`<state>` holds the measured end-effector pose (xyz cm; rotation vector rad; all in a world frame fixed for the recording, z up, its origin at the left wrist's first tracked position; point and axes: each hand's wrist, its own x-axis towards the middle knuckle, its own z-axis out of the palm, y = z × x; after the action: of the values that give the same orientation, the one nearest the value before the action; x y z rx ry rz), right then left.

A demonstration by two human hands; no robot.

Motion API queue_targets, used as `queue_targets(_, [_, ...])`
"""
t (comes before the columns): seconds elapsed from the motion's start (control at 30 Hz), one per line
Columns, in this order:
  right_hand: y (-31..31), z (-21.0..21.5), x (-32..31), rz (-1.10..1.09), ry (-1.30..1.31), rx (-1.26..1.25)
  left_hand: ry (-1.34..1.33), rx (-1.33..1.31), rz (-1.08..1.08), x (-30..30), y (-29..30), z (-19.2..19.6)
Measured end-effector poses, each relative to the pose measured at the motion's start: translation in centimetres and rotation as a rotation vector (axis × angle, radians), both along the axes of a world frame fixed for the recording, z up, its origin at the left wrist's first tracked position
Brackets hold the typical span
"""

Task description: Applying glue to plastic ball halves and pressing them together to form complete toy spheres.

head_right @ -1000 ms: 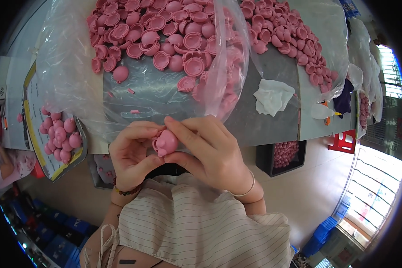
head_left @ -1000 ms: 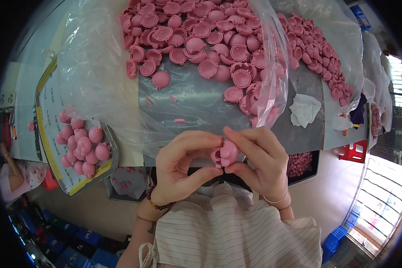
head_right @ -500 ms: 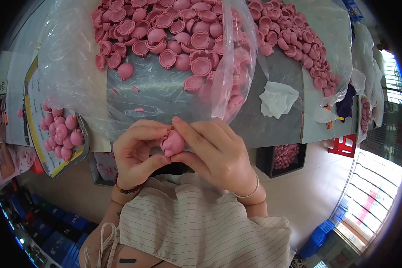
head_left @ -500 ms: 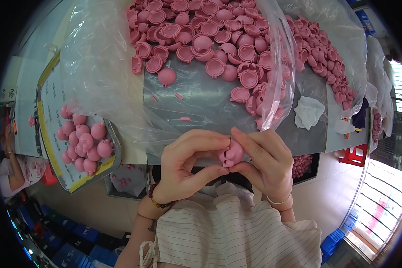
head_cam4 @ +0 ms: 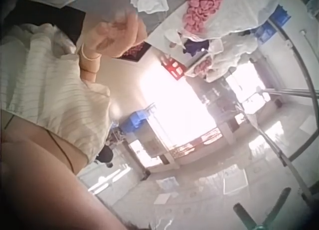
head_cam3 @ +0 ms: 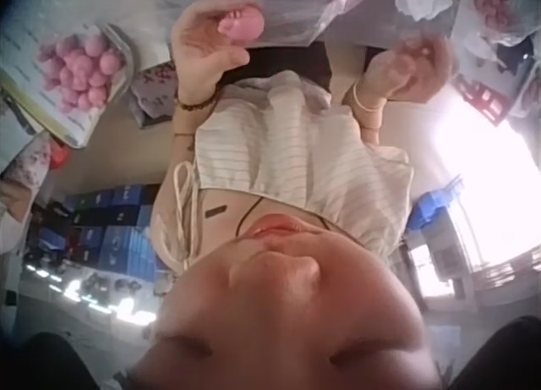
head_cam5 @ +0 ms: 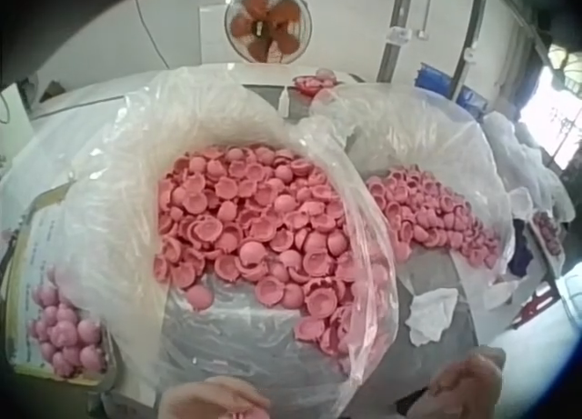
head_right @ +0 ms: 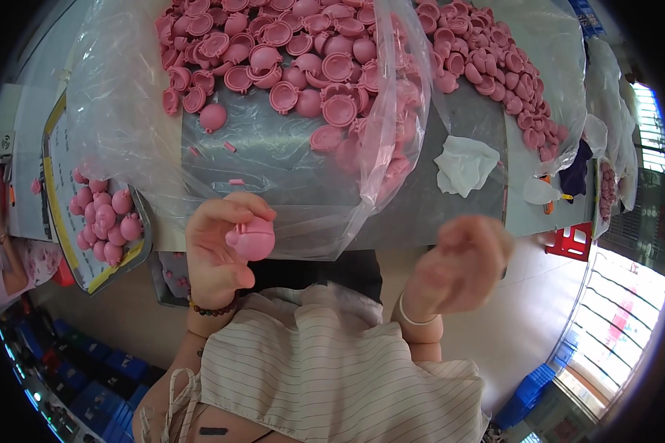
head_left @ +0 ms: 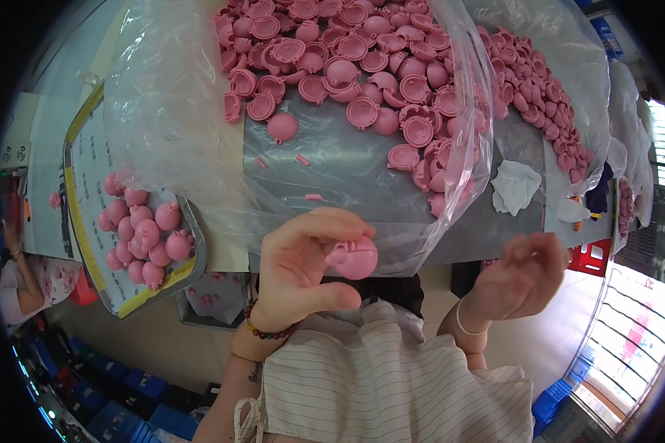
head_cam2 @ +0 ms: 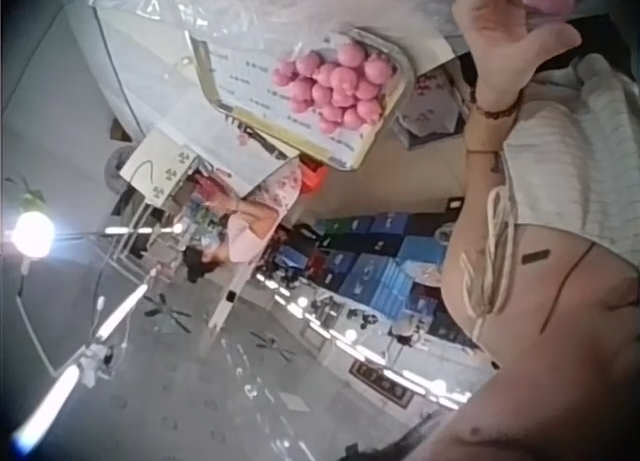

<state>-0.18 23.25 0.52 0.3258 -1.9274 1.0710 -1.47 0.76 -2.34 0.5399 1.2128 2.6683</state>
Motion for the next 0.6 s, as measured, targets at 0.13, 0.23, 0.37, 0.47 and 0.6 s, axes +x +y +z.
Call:
queue_targets(0.13, [7.1, -0.4, -1.4, -0.642, 0.127, -0.010, -0.080, -0.074, 0.003, 0.4, 0.1, 0.7])
queue_targets(0.23, [10.8, -1.1, -1.9, -0.858, -0.059, -0.062, -0.161, -0.079, -0.009, 0.5, 0.0, 0.5])
queue_targets(0.37, [13.3, -1.7, -1.7, -0.800, -0.262, -0.193, -0.086, -0.059, 0.028, 0.5, 0.2, 0.3])
queue_targets(0.47, [14.9, -2.3, -1.8, -0.812, -0.351, -0.039, -0.074, -0.037, 0.025, 0.6, 0.1, 0.0])
queue_targets(0.6, [15.5, -2.3, -1.9, -0.627, -0.476, -0.105, -0.081, 0.007, 0.023, 0.7, -0.2, -0.2])
